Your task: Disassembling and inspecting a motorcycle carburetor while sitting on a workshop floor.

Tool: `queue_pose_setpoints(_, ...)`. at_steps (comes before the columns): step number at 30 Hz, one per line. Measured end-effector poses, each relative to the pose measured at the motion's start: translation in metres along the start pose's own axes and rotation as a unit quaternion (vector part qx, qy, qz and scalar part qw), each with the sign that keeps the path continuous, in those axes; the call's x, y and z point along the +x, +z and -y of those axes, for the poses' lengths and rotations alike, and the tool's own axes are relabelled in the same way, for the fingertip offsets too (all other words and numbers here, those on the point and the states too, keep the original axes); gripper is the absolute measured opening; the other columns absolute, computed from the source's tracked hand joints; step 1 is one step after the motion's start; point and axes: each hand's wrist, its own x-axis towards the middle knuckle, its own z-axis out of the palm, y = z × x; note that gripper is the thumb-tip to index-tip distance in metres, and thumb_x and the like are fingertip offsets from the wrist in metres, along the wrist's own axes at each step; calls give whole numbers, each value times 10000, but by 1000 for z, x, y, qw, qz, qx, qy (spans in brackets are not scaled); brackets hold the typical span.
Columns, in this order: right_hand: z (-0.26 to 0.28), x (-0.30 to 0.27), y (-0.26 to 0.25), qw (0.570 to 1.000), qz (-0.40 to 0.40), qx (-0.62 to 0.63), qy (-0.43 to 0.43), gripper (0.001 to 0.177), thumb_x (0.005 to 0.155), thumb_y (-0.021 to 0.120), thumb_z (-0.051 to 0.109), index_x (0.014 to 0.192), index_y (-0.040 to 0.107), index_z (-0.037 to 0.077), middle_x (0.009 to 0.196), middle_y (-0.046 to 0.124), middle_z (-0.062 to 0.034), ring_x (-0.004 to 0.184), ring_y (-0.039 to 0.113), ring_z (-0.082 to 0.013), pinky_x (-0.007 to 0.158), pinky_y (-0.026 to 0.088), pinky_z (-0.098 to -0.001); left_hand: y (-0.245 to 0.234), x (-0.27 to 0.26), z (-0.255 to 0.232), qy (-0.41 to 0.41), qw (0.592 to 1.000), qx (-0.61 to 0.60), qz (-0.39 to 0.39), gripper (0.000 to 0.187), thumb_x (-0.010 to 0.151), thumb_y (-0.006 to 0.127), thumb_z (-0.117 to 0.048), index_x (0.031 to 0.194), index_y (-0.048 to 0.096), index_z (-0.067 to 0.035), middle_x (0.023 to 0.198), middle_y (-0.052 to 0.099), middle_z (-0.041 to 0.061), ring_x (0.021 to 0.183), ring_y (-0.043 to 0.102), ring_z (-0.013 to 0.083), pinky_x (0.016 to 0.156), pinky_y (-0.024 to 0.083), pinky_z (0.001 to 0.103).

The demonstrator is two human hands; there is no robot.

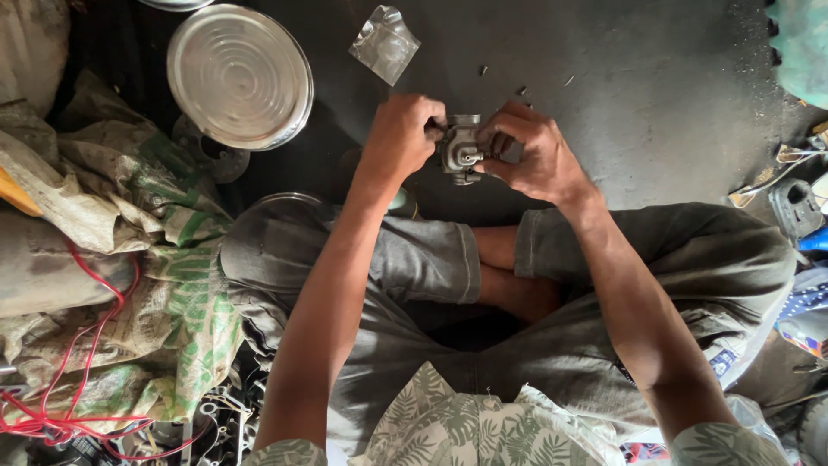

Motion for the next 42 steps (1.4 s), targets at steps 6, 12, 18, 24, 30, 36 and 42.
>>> queue_pose_setpoints(6,12,3,-3,998,-18,-36,-50,481,672,938,66,1083,695,10,1077,682,-119,941,706,-267,795,591,-387,-7,0,-4,2,1000,-24,19,186,704,748,56,869,722,-24,833,723,175,794,714,375,689,563,437)
queue_pose_setpoints(12,7,1,0,998,-13,-31,-50,445,680,930,44,1063,705,27,1084,665,-110,972,699,-261,819,603,-372,-12,2,-9,27,999,-15,32,190,710,769,58,877,703,-6,837,710,187,822,703,384,697,540,455)
queue_pose_setpoints(18,2,1,3,999,-4,-21,-35,406,701,936,56,1042,715,36,1063,672,-89,958,705,-239,810,612,-369,-12,2,-8,13,999,-21,39,200,693,774,62,871,714,-6,848,723,182,801,712,366,692,549,442)
queue_pose_setpoints(24,3,1,3,999,-10,-19,-28,402,697,942,52,1029,717,37,1040,669,-91,940,697,-238,775,587,-374,-11,4,-4,-28,997,-40,66,195,712,783,55,887,740,-20,796,724,182,754,730,349,679,566,430)
queue_pose_setpoints(30,4,1,3,999,-19,-10,-35,401,705,934,44,1044,720,37,1070,677,-94,980,704,-244,821,596,-379,-12,2,-11,-16,999,-12,37,181,713,793,41,877,742,-17,797,726,185,751,732,354,669,572,428)
queue_pose_setpoints(36,-2,-1,5,999,-19,22,-41,373,734,928,81,1039,716,40,1084,680,-99,990,712,-236,841,608,-374,-13,3,-13,-16,999,12,39,191,726,787,55,895,765,-31,808,729,193,778,738,356,698,577,427)
queue_pose_setpoints(42,-60,-7,-45,991,-69,72,-88,267,931,768,80,1167,697,-23,1025,733,-136,797,739,-169,621,593,-294,-37,7,-14,-57,998,-24,24,452,667,840,14,1105,741,-36,1038,754,182,887,742,305,733,569,399)
